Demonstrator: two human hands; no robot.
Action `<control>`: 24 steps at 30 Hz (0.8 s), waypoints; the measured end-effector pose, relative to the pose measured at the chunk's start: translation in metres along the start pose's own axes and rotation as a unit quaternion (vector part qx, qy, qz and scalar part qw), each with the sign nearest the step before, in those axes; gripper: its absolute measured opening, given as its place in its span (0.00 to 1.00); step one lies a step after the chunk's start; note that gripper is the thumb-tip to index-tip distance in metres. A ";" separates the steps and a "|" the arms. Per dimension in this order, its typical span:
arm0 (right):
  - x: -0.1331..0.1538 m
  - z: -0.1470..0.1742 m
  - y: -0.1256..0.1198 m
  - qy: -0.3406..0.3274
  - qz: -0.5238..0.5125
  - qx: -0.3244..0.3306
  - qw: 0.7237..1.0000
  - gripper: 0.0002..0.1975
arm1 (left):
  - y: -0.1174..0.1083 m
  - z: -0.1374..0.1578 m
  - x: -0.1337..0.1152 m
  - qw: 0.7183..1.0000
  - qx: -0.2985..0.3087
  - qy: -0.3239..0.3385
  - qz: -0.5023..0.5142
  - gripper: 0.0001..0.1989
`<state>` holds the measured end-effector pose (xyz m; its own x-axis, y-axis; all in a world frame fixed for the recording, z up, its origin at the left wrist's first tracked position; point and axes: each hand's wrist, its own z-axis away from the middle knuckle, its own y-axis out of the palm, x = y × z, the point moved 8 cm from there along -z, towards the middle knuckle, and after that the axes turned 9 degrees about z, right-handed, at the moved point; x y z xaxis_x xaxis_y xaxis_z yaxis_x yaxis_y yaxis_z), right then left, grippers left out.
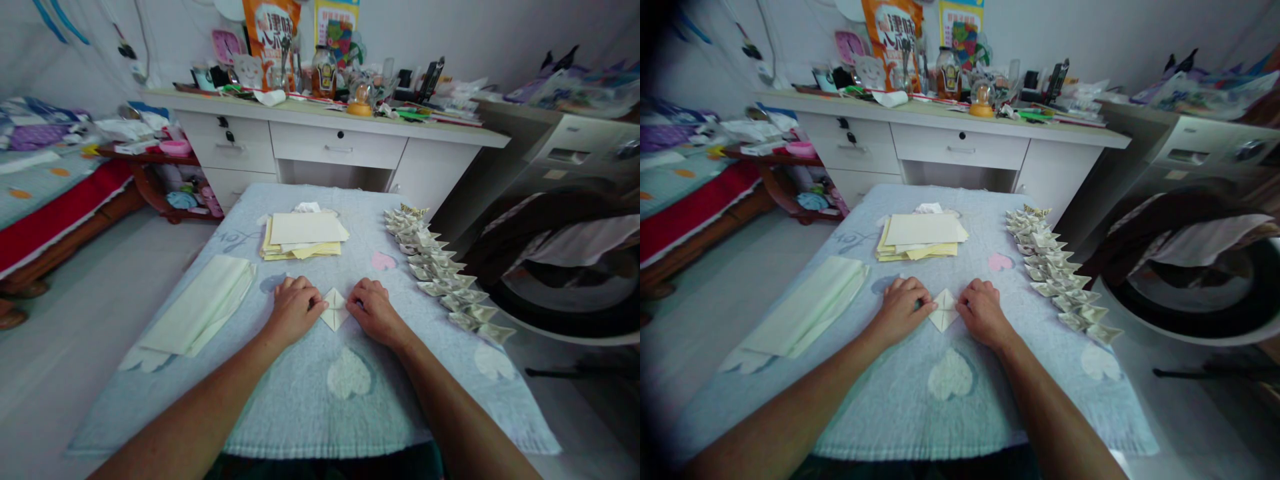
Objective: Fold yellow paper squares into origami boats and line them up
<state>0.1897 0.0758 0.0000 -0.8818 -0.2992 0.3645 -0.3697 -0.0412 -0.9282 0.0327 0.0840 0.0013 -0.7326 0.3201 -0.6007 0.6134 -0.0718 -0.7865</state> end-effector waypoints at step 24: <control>0.006 -0.001 0.001 0.006 0.063 -0.038 0.997 0.07 | 0.006 -0.001 0.001 0.999 -0.001 0.013 -0.047 0.11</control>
<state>0.1839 0.0748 0.0016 -0.9261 -0.2858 0.2463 -0.2764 0.0694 -0.9585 0.0362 0.0843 -0.0042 -0.7788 0.3492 -0.5211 0.5438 -0.0381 -0.8383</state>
